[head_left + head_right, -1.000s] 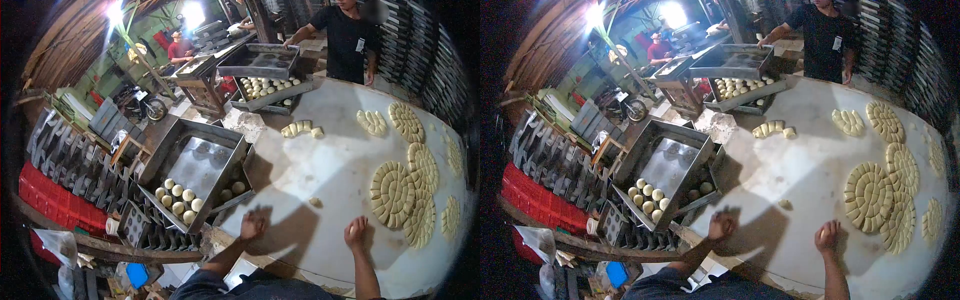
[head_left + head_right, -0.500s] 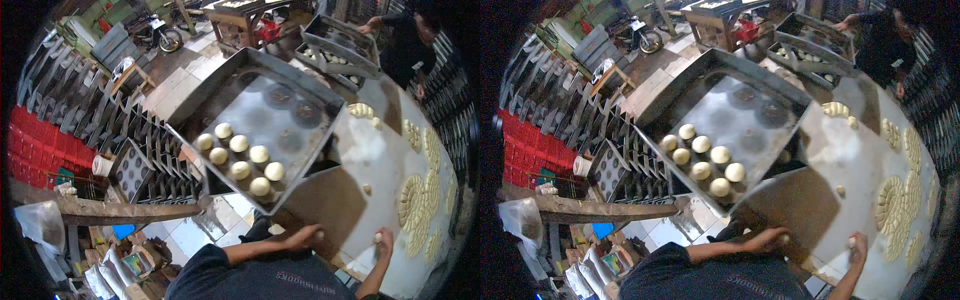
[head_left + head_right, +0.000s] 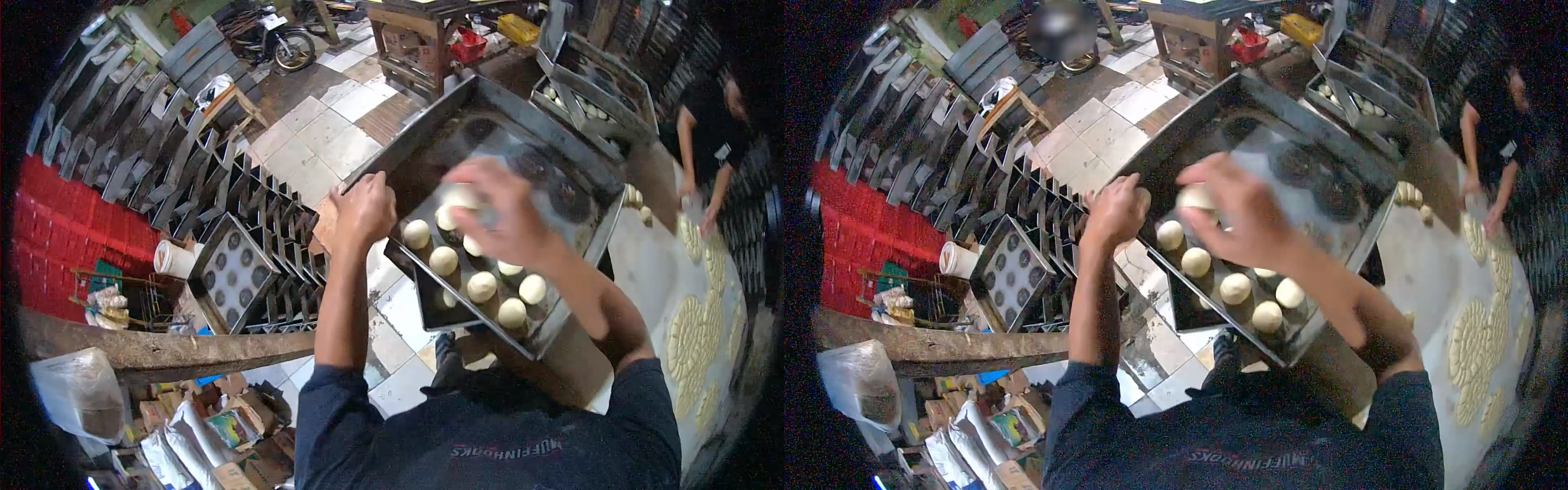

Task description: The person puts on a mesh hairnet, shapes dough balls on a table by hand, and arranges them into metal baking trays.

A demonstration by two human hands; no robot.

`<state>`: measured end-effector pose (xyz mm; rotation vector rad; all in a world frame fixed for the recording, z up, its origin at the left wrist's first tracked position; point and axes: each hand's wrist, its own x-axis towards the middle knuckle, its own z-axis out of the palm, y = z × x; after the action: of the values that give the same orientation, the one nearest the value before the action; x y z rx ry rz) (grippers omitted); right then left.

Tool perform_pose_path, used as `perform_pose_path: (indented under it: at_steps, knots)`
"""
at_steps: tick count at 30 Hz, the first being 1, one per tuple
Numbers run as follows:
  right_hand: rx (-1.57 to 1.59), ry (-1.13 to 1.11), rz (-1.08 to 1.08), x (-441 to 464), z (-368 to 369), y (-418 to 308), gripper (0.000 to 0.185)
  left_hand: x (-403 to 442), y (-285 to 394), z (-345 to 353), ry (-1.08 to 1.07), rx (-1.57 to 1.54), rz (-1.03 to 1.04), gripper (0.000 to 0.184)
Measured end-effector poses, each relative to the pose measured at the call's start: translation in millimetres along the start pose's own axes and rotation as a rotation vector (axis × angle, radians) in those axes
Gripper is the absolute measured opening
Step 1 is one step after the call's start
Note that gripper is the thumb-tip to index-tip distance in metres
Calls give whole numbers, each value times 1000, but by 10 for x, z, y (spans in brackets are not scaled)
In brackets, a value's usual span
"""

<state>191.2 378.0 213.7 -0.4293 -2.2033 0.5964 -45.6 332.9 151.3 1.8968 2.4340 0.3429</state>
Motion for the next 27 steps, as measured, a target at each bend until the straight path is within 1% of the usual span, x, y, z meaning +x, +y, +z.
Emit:
perform_pose_path:
  at_steps: [1,2,4,5,6,7,8,9,11,12,13,14,15,16,17,18,19,20,21,22,23,24,25,26,27]
  knots:
    - [27,-72,-36,144,345,149,29,-154,-49,-61,177,-60,56,47]
    - [55,-145,-69,224,622,313,28,-311,-24,-264,260,-20,27,51]
    - [-201,-704,-74,268,876,596,29,-626,165,-720,479,-98,-102,46]
    - [-255,-687,-125,243,786,576,29,-769,222,-784,655,-127,-91,43]
    - [-251,-676,-112,237,627,567,29,-912,389,-864,749,-220,-85,42]
    - [-190,-524,-145,198,408,547,29,-1024,615,-878,841,-362,-32,35]
    - [-137,-365,-164,125,161,519,28,-1162,813,-793,890,-446,83,35]
    - [-183,-220,-135,47,-133,468,25,-1268,1091,-600,984,-673,250,23]
    - [-268,101,-32,-313,-722,504,17,-1393,1602,-403,606,-927,957,12]
    - [-309,275,31,-622,-1014,555,12,-1517,1924,-224,331,-1060,1130,19]
    - [-347,407,184,-1025,-1232,683,9,-1552,2354,91,336,-1171,1240,23]
    - [-387,543,323,-1482,-1414,814,7,-1707,2676,514,202,-1218,1277,25]
    - [-444,606,435,-1926,-1593,871,9,-1903,2958,904,-106,-1204,1197,25]
    - [-488,599,560,-2476,-1754,983,11,-1986,3273,1147,-253,-1240,1094,24]
    - [-536,565,698,-3072,-1879,1072,11,-2123,3546,1551,-276,-1225,959,30]
    - [-538,534,842,-3612,-1987,1049,11,-2218,3856,1935,-355,-1306,837,32]
    - [-566,491,896,-4203,-2058,1028,12,-2265,4123,2267,-432,-1373,705,35]
    - [-611,410,1048,-4780,-2102,948,12,-2209,4342,2504,-444,-1338,639,39]
    - [-616,428,1047,-5206,-2137,759,15,-2099,4536,2677,-449,-1297,569,43]
    - [-556,411,1153,-5806,-2100,623,14,-1930,4759,2819,-263,-1230,521,46]
    - [-561,344,1212,-6036,-2182,329,17,-1694,4931,2925,-82,-1149,480,48]
    - [-606,339,1110,-6305,-2214,108,15,-1328,5095,2966,-14,-1086,463,48]
    - [-656,368,1096,-6476,-2237,-101,17,-906,5160,3377,154,-1068,390,62]
    - [-716,307,1070,-6652,-2300,-285,11,-425,5152,3412,109,-957,356,69]
    - [-766,390,1080,-6828,-2269,-379,7,30,5248,3467,158,-827,340,78]
